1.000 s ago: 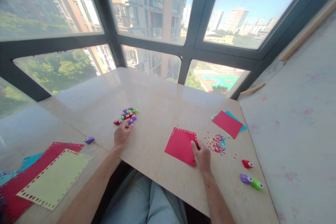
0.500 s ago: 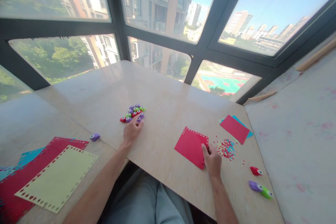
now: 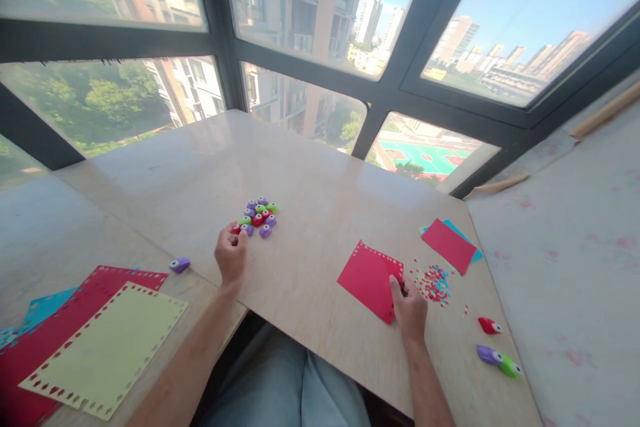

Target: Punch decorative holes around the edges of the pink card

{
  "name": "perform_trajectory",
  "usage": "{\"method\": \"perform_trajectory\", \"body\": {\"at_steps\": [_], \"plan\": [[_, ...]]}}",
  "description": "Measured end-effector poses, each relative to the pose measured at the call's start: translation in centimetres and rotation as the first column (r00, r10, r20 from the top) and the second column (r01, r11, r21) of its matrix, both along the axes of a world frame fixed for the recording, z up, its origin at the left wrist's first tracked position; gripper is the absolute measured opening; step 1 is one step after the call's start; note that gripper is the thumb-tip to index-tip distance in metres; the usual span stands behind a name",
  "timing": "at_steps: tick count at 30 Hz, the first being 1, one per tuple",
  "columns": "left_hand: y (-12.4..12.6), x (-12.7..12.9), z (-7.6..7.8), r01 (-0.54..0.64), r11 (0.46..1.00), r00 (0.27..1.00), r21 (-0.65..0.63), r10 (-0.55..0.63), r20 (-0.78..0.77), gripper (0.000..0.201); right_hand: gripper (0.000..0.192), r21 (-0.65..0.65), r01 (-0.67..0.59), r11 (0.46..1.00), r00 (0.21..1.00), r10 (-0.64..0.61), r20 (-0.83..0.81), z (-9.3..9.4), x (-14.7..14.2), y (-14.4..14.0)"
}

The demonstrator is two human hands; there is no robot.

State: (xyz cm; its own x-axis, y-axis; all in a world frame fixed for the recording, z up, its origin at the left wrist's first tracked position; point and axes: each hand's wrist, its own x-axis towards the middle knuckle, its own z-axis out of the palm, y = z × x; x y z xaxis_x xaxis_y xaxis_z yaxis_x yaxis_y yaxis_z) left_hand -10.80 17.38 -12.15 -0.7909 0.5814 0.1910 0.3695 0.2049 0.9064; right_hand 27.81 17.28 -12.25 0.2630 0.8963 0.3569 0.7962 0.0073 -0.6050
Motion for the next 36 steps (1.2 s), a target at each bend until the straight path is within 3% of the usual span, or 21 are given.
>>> {"method": "perform_trajectory", "body": {"at_steps": [3, 6, 12, 16, 29, 32, 36], "plan": [[-0.1, -0.4, 0.3, 0.082, 0.986, 0.984, -0.143, -0.103, -0.145, 0.042, 0.043, 0.003, 0.018, 1.0, 1.0, -0.018, -0.01, 0.1, -0.2, -0.1], [-0.2, -0.6, 0.5, 0.072, 0.97, 0.967, -0.232, -0.124, -0.221, 0.042, 0.042, 0.005, 0.029, 1.0, 0.999, -0.029, -0.021, 0.0, -0.3, 0.0], [-0.5, -1.2, 0.5, 0.121, 0.977, 0.97, -0.176, -0.154, -0.19, 0.04, 0.042, -0.026, 0.019, 0.999, 0.999, -0.02, -0.05, -0.4, -0.2, 0.0], [-0.4, -1.6, 0.3, 0.147, 0.966, 0.958, -0.211, -0.192, -0.212, 0.047, 0.041, -0.018, 0.005, 1.0, 0.998, -0.006, -0.061, -0.6, -0.2, 0.0], [-1.1, 1.2, 0.7, 0.066, 0.919, 0.828, -0.388, -0.267, -0.492, 0.034, 0.04, -0.029, -0.15, 0.988, 0.982, 0.146, -0.118, -0.5, 0.3, 0.1], [-1.3, 2.1, 0.2, 0.161, 0.916, 0.805, -0.368, -0.337, -0.487, 0.033, 0.04, -0.018, -0.161, 0.987, 0.978, 0.157, -0.136, -0.6, 0.4, 0.1], [-1.2, 3.6, -0.3, 0.404, 0.864, 0.753, -0.302, -0.501, -0.426, 0.034, 0.04, -0.005, -0.186, 0.983, 0.969, 0.183, -0.165, -0.9, 0.6, 0.2]]}}
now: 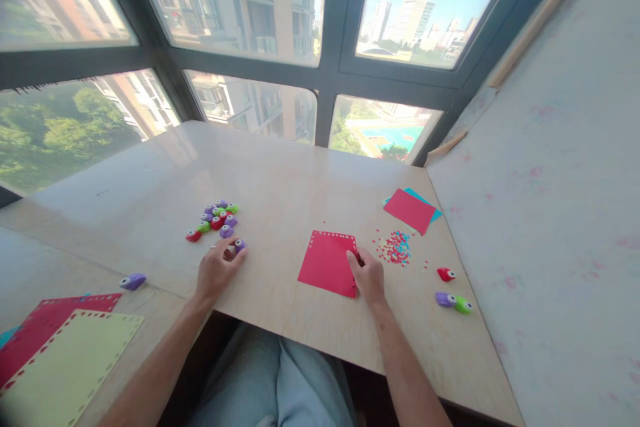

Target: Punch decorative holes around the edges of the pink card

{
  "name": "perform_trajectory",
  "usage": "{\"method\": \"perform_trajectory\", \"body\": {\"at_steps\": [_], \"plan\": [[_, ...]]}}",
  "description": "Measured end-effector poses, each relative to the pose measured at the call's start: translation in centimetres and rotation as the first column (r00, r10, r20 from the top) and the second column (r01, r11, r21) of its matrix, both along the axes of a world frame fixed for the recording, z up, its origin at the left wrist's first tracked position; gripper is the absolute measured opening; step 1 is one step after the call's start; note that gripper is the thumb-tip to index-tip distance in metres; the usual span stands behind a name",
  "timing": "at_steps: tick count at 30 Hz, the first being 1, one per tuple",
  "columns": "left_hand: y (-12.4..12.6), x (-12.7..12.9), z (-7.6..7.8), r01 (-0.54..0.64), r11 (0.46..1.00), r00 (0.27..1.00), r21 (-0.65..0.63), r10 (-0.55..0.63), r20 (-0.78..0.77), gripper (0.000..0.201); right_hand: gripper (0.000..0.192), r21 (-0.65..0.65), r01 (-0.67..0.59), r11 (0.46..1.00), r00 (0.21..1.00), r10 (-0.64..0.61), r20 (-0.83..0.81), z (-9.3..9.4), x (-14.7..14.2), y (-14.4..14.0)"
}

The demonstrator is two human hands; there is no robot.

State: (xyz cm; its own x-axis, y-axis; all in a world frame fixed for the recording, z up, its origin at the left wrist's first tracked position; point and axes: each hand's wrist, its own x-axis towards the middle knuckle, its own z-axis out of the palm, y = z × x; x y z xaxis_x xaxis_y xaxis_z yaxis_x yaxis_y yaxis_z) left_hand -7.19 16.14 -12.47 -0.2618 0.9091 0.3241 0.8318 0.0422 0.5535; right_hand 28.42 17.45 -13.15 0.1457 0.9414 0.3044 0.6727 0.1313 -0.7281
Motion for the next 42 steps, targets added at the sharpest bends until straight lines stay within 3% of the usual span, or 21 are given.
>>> {"method": "perform_trajectory", "body": {"at_steps": [4, 8, 15, 20, 30, 42], "plan": [[0.6, 1.9, -0.6, 0.219, 0.975, 0.973, 0.042, -0.221, 0.063, 0.034, 0.039, 0.003, -0.016, 1.0, 1.0, 0.016, -0.024, 0.0, 0.1, 0.1], [1.7, 4.3, -1.0, 0.41, 0.91, 0.907, 0.065, -0.415, 0.076, 0.028, 0.038, -0.004, -0.018, 1.0, 0.999, 0.018, -0.031, -0.1, 0.1, 0.1], [3.2, 9.4, -1.1, 0.586, 0.805, 0.792, 0.096, -0.594, 0.141, 0.026, 0.04, -0.019, -0.041, 0.999, 0.996, 0.04, -0.075, -0.1, 0.2, 0.3], [3.5, 10.9, -1.5, 0.597, 0.795, 0.76, 0.109, -0.603, 0.241, 0.028, 0.039, -0.052, -0.072, 0.996, 0.982, 0.062, -0.179, 0.0, 0.4, 0.4], [3.8, 10.4, -2.1, 0.589, 0.802, 0.774, 0.098, -0.595, 0.218, 0.04, 0.041, -0.086, -0.053, 0.995, 0.953, 0.025, -0.302, 0.5, 0.5, 0.4], [3.6, 10.4, -1.5, 0.619, 0.777, 0.73, 0.11, -0.622, 0.285, 0.034, 0.04, -0.155, -0.101, 0.983, 0.929, 0.038, -0.367, 0.7, 0.9, 0.4]]}}
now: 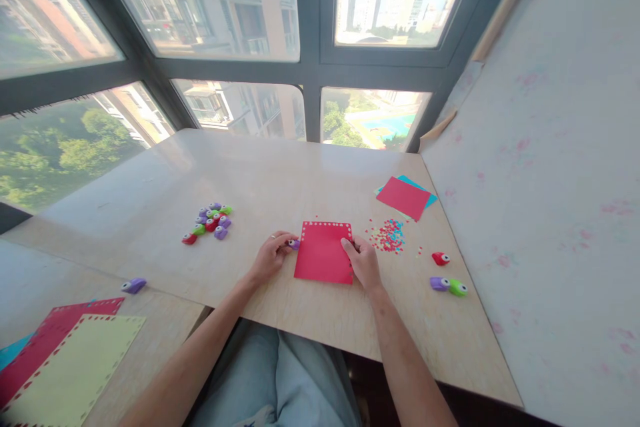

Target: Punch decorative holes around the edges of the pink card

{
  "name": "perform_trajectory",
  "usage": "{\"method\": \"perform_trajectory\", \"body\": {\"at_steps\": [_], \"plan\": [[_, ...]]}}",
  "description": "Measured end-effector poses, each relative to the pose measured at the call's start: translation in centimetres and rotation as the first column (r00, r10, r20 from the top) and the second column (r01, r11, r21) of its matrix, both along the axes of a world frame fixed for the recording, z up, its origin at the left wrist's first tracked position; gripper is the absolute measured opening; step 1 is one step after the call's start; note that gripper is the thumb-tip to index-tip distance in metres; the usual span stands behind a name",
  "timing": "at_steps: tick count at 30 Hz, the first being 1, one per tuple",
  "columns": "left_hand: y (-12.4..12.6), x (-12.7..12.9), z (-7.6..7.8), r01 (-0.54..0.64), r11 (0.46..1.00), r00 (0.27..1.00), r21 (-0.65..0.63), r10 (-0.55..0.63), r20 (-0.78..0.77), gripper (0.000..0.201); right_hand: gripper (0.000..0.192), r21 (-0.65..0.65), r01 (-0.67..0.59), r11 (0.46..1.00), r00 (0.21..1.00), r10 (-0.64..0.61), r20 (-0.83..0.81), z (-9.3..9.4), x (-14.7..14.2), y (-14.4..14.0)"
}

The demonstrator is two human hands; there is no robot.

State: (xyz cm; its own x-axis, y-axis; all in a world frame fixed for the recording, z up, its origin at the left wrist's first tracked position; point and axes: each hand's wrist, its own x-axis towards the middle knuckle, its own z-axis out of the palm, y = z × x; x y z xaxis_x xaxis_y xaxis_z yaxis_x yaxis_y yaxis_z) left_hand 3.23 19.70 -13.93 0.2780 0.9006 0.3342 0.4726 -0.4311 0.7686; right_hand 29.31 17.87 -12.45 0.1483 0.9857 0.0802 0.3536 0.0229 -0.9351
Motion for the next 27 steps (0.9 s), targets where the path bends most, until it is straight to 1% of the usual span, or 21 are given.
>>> {"method": "perform_trajectory", "body": {"at_steps": [12, 27], "plan": [[-0.01, 0.01, 0.15, 0.0, 1.0, 1.0, 0.013, 0.0, -0.009, 0.033, 0.04, 0.017, -0.018, 1.0, 0.999, 0.019, -0.044, 0.26, -0.08, -0.05], [-0.01, 0.02, 0.38, -0.02, 1.0, 1.0, -0.01, 0.02, -0.002, 0.031, 0.038, 0.012, -0.033, 0.999, 0.999, 0.034, -0.039, 0.32, -0.08, -0.15]]}}
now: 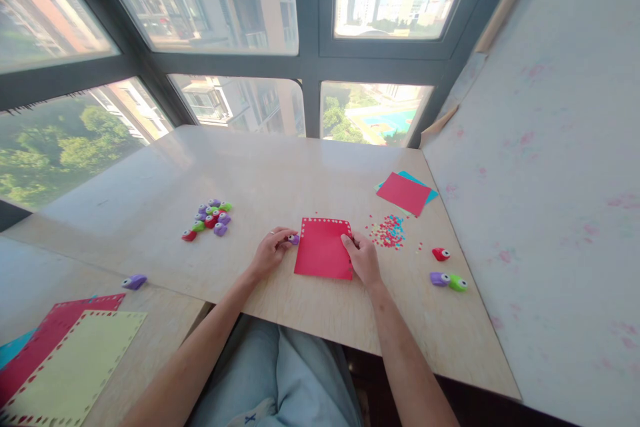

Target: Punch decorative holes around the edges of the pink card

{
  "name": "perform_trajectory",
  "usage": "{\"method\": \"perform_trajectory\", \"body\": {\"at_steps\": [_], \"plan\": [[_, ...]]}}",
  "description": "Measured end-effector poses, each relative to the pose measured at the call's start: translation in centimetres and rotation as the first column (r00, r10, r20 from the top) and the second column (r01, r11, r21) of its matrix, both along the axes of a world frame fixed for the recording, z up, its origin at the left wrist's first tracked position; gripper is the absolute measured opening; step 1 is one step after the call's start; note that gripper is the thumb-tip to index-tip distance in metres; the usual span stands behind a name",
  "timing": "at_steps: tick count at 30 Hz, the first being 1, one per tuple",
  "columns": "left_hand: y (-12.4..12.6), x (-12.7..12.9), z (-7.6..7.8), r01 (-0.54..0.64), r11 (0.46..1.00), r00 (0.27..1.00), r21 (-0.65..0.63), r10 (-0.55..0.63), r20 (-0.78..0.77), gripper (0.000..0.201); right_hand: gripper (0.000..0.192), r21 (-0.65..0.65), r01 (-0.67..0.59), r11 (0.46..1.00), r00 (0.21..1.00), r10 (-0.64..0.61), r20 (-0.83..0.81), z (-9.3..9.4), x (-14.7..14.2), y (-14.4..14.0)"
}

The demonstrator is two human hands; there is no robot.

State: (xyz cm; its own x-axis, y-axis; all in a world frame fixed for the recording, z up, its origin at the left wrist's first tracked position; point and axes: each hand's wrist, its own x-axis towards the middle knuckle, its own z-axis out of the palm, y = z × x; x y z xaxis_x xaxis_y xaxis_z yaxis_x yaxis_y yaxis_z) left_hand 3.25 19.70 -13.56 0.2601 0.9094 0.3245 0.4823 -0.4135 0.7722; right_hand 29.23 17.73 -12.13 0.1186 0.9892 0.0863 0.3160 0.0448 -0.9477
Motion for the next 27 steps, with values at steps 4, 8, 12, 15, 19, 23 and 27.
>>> {"method": "perform_trajectory", "body": {"at_steps": [4, 8, 12, 15, 19, 23, 27], "plan": [[0.02, 0.01, 0.01, 0.001, 1.0, 1.0, -0.006, -0.001, 0.0, 0.031, 0.038, -0.001, 0.007, 1.0, 1.0, -0.007, 0.006, 0.15, -0.01, 0.02], [0.02, -0.01, -0.05, 0.002, 1.0, 1.0, 0.007, -0.002, 0.004, 0.029, 0.038, -0.003, -0.001, 1.0, 1.0, 0.001, -0.009, 0.27, 0.0, -0.02], [-0.03, -0.02, -0.01, 0.009, 1.0, 1.0, 0.011, -0.009, 0.002, 0.029, 0.038, 0.003, -0.009, 1.0, 1.0, 0.009, -0.008, 0.32, 0.0, -0.07], [-0.08, -0.01, 0.09, 0.017, 1.0, 1.0, -0.005, -0.017, 0.011, 0.03, 0.037, 0.001, -0.005, 1.0, 1.0, 0.005, -0.006, 0.43, -0.05, -0.1], [-0.09, -0.03, 0.16, 0.018, 1.0, 1.0, -0.014, -0.018, 0.009, 0.03, 0.037, 0.01, 0.0, 1.0, 1.0, 0.0, 0.0, 0.66, -0.09, -0.13], [-0.04, -0.06, 0.13, 0.026, 1.0, 1.0, -0.014, -0.026, 0.001, 0.031, 0.038, 0.01, 0.002, 1.0, 1.0, -0.002, 0.007, 0.76, -0.05, -0.13], [-0.1, 0.01, 0.19, 0.031, 0.999, 0.999, -0.016, -0.031, -0.011, 0.032, 0.039, 0.005, -0.007, 1.0, 1.0, 0.007, 0.017, 0.6, 0.02, -0.02]]}}
